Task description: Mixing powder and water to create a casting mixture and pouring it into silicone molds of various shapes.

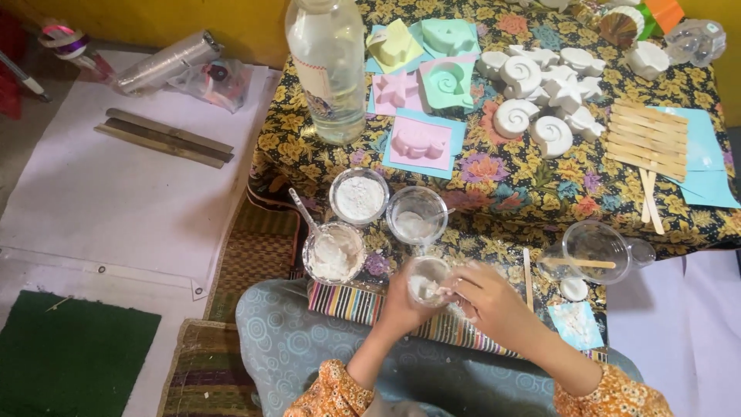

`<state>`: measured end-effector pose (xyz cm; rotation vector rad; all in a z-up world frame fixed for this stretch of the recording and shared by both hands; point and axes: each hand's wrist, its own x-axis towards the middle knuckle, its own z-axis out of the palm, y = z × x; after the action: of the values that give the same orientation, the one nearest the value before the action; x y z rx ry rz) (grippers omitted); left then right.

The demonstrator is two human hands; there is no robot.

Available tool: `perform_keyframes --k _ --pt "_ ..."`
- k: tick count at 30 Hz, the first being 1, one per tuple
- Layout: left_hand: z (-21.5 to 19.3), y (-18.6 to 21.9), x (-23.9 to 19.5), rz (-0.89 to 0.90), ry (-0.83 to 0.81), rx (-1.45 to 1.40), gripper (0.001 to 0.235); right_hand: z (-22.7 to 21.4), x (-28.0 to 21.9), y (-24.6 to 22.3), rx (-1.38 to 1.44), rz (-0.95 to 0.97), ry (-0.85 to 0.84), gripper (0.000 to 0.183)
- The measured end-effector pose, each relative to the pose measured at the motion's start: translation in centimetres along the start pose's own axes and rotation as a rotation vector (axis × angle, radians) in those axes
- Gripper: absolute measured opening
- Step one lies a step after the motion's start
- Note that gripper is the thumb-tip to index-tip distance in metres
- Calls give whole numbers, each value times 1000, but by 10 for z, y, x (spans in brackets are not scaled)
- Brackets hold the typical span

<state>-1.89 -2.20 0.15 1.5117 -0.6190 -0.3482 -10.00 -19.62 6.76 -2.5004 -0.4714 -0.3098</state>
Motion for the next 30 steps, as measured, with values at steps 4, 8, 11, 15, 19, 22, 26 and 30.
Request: perform_keyframes --k 4,8,11,15,19,22,26,30 --pt "14 -6 2 -47 -86 36 59 5 -18 15 -16 46 -58 38" --pt "22 -19 11 19 -164 35 66 3 -29 21 -81 -15 23 54" --pt "23 -17 15 179 -124 -52 58 2 -30 27 -232 -85 57 46" --pt "27 -32 11 154 -155 5 66 3 -34 21 -227 10 45 52" --pt "28 -34 10 165 -149 17 66 6 -38 13 -221 80 83 44" --pt "27 -28 11 175 -140 -1 66 8 -39 6 -147 120 107 40" --pt "25 -20 12 100 -130 -23 63 19 -41 6 -6 155 193 38" --pt "30 -32 12 8 -152 1 62 32 -40 15 29 141 222 37"
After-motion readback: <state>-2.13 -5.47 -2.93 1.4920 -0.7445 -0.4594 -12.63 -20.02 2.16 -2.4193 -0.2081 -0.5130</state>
